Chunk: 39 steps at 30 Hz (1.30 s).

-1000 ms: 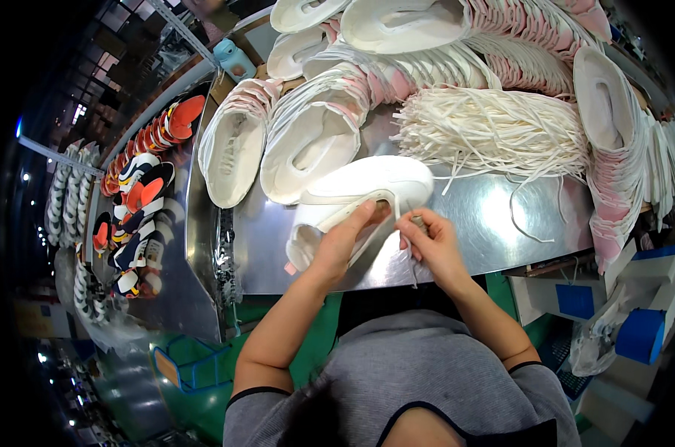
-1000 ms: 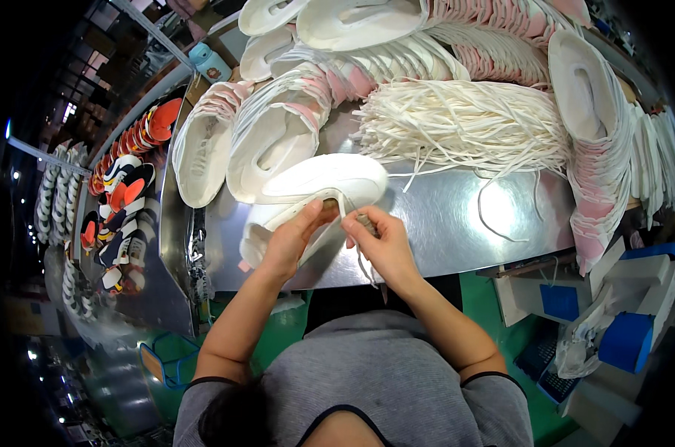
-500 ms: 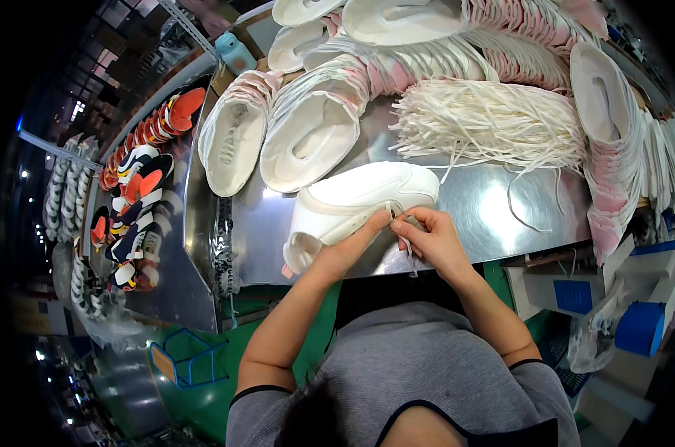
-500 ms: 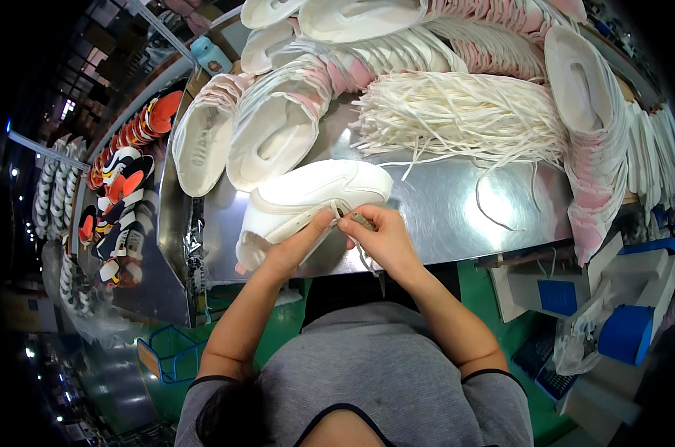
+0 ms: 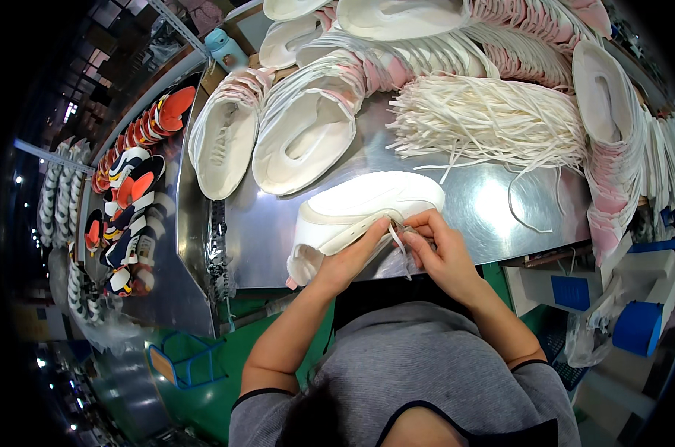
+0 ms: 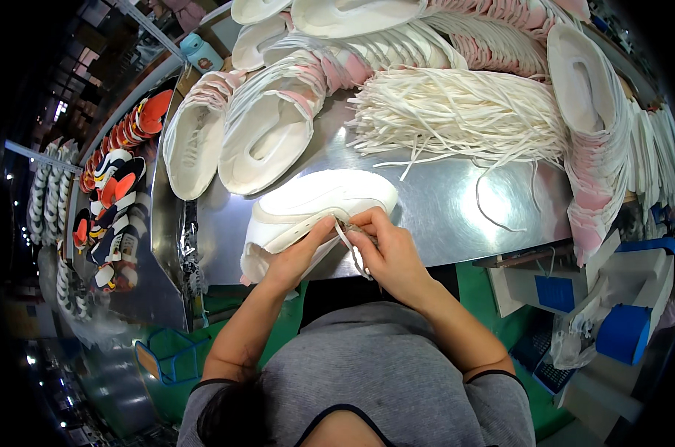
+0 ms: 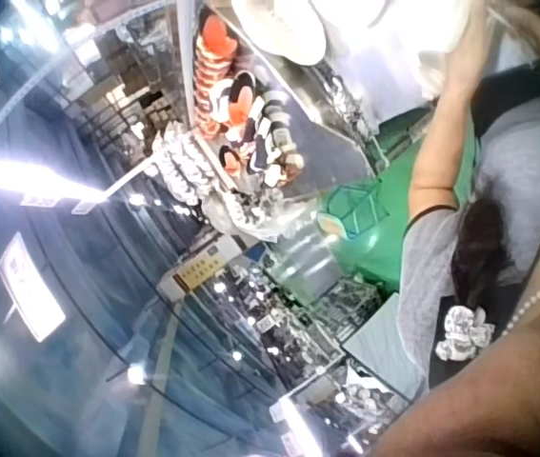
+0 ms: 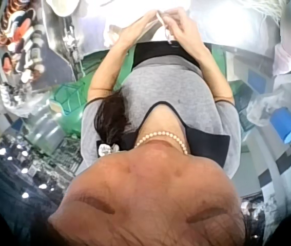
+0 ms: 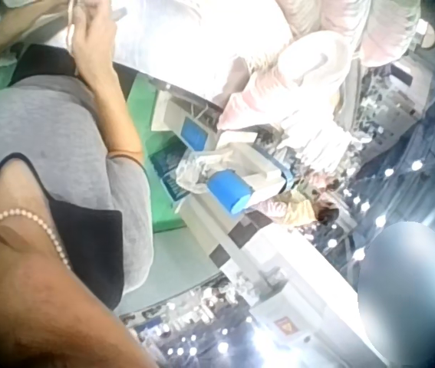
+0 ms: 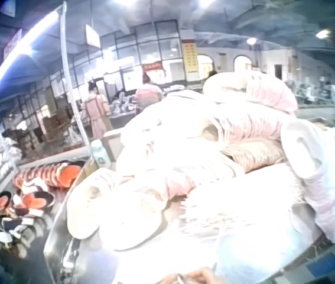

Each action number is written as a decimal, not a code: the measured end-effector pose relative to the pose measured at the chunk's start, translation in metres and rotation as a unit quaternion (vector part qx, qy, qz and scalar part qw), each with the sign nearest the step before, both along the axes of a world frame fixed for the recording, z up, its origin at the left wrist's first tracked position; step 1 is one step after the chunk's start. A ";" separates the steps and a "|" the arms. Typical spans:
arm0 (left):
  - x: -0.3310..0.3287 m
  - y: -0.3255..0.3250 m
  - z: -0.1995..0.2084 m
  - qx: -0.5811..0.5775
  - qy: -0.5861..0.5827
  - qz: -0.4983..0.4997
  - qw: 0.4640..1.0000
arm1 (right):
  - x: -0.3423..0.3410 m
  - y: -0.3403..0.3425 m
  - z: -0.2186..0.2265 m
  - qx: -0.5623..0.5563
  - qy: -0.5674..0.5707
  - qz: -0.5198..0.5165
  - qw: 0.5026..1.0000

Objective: The person laces two white sneakers by threading a lace through the eyelets using a small metal hook tool.

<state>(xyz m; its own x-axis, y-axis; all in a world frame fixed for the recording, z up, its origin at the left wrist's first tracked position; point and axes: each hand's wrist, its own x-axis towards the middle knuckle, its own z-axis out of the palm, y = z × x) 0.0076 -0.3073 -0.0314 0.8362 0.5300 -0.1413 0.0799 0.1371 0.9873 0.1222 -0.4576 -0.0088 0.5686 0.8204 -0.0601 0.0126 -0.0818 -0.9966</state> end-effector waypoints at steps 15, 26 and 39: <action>0.011 0.001 0.023 0.450 0.014 -0.071 0.890 | 0.015 0.028 -0.013 -0.124 -0.222 -0.024 0.967; -0.004 0.012 -0.002 -0.078 0.118 -0.054 0.988 | 0.057 -0.007 -0.032 -0.029 0.055 -0.021 0.998; -0.002 0.023 0.018 0.463 0.224 -0.163 0.842 | 0.056 0.015 -0.049 0.061 0.146 -0.192 0.969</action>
